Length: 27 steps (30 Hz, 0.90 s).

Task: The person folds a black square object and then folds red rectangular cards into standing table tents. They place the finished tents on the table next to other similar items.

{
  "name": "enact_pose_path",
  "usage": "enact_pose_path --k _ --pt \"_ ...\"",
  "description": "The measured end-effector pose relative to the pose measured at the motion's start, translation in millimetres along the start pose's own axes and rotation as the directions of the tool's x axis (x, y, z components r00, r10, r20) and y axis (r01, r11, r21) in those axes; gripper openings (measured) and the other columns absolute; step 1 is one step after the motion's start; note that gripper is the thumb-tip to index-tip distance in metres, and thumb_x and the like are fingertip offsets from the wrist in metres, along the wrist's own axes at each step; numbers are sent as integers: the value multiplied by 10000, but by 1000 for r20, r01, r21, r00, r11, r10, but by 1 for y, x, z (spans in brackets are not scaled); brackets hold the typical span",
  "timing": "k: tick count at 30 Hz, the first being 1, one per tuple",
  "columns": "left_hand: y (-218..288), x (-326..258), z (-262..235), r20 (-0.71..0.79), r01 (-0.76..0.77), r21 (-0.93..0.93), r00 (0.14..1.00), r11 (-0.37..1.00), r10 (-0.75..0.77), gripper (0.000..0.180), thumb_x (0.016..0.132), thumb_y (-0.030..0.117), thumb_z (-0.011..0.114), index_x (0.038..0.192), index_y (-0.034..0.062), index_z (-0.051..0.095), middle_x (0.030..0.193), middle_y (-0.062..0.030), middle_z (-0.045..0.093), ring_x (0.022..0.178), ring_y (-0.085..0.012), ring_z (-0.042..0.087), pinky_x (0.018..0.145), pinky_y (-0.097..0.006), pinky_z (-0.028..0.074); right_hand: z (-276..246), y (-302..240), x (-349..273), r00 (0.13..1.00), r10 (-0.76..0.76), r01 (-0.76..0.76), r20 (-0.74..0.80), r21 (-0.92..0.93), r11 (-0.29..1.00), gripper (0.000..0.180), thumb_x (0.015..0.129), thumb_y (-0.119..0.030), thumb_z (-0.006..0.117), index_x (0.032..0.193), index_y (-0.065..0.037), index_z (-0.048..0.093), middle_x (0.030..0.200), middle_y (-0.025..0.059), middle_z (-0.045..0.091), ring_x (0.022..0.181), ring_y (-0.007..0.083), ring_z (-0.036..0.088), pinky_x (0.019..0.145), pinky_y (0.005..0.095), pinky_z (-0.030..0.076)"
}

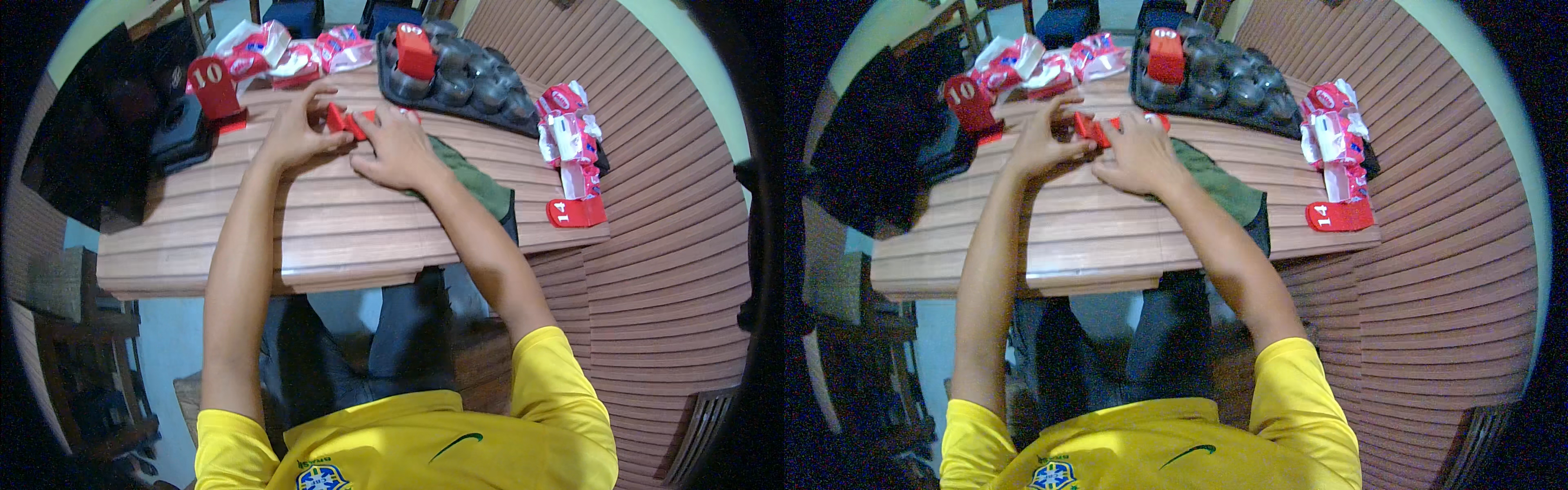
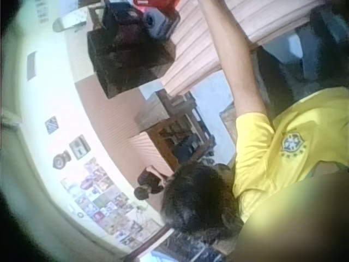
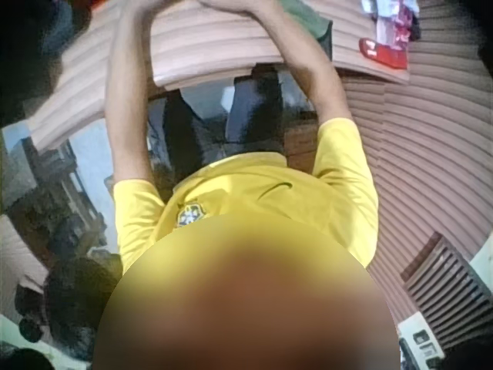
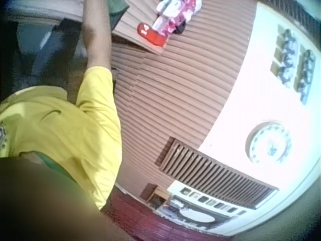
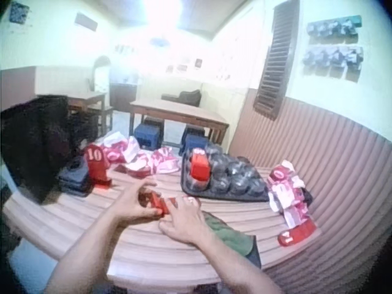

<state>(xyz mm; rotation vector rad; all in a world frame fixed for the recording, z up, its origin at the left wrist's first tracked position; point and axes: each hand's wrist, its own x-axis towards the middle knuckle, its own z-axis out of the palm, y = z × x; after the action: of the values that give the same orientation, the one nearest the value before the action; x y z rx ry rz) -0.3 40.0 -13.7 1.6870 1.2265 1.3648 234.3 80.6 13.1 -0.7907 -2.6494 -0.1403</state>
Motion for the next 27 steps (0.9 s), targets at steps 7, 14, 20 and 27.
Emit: enact_pose_path --k 7,14,20,27 --pt "5 1 -3 -6 -45 179 999 983 47 660 759 97 956 1340 25 650 1229 -129 767 1102 -213 749 997 -378 608 4 -2 2 1000 11 -11 14 32 999 775 863 -555 715 1408 -7 651 1217 251 624 1210 423 602 963 562 459" --pt "11 0 -3 11 -14 154 1000 988 13 661 755 148 970 1336 34 675 1206 -97 773 1085 -183 744 994 -371 603 7 1 7 999 -20 15 37 131 991 858 808 -514 757 1482 -2 613 1263 230 622 1222 418 603 986 561 439" --pt "9 2 -5 6 -21 177 1000 984 20 659 750 145 981 1327 36 682 1206 -81 767 1092 -168 732 1001 -362 601 0 -4 6 999 -42 40 -2 311 950 881 776 -468 763 1495 12 596 1263 234 621 1223 418 604 986 561 438" --pt "11 1 -6 14 -27 205 1000 978 25 676 750 155 993 1337 33 681 1275 -102 770 1143 -196 742 1035 -370 590 -1 -10 0 997 -8 1 75 93 996 847 789 -430 727 1456 74 591 1217 252 641 1201 420 607 1003 571 448"
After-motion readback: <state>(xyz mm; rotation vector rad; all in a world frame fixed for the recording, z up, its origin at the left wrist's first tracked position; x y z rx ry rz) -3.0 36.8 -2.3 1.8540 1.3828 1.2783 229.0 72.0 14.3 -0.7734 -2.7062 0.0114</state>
